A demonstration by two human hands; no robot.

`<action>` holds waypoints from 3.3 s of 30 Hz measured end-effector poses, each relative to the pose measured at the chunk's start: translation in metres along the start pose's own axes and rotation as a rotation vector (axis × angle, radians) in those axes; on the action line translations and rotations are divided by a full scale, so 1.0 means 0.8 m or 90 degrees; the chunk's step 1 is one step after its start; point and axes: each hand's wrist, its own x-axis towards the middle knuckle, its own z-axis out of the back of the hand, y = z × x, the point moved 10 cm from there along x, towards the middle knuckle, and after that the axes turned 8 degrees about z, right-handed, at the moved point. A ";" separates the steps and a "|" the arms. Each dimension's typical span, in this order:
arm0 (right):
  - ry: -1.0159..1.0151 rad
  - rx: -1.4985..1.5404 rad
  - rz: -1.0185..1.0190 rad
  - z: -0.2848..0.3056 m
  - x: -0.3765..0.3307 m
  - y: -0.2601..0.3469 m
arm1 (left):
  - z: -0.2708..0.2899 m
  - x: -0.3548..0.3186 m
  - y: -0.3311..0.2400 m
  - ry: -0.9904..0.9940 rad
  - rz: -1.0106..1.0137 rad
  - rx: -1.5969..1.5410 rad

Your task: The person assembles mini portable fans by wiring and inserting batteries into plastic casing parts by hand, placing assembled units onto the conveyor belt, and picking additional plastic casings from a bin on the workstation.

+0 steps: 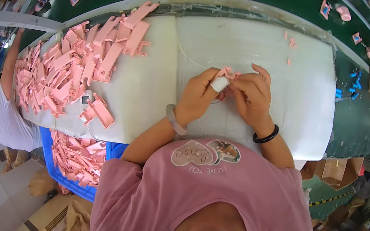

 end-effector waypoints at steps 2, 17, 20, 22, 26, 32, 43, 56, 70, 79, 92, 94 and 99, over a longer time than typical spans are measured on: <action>0.017 0.008 -0.032 -0.002 -0.001 -0.010 | 0.002 0.009 0.005 -0.001 0.030 0.031; 0.334 0.220 -0.032 -0.249 0.292 -0.145 | 0.082 0.028 -0.002 -0.143 -0.044 -0.085; 0.273 0.080 -0.011 -0.351 0.358 -0.193 | 0.073 0.028 0.007 -0.159 -0.066 0.085; 0.322 0.055 -0.129 -0.416 0.374 -0.242 | 0.067 0.025 -0.012 -0.145 -0.057 0.183; 0.351 0.125 -0.236 -0.495 0.386 -0.252 | 0.064 0.022 -0.016 -0.106 0.041 0.267; 0.434 0.518 -0.357 -0.512 0.363 -0.215 | 0.062 0.016 -0.021 -0.116 -0.040 0.200; 0.267 0.557 -0.375 -0.166 0.257 -0.184 | 0.062 0.020 -0.030 -0.113 -0.084 0.226; -0.085 0.344 -0.475 0.037 -0.031 -0.145 | 0.106 0.035 -0.080 0.053 -0.131 -0.223; -0.048 0.175 -0.316 0.066 -0.027 -0.110 | 0.268 0.192 -0.248 -0.026 -0.140 0.223; -0.009 0.116 -0.274 0.065 -0.007 -0.098 | 0.339 0.269 -0.175 -0.287 -0.223 0.845; -0.014 0.195 -0.348 0.054 -0.009 -0.095 | 0.201 0.205 -0.168 -0.225 -0.279 0.863; -0.022 0.302 -0.367 0.043 -0.010 -0.093 | 0.113 0.170 -0.125 0.062 -0.176 0.617; 0.083 0.565 -0.396 0.001 -0.007 -0.051 | -0.044 0.052 -0.081 0.364 -0.196 0.515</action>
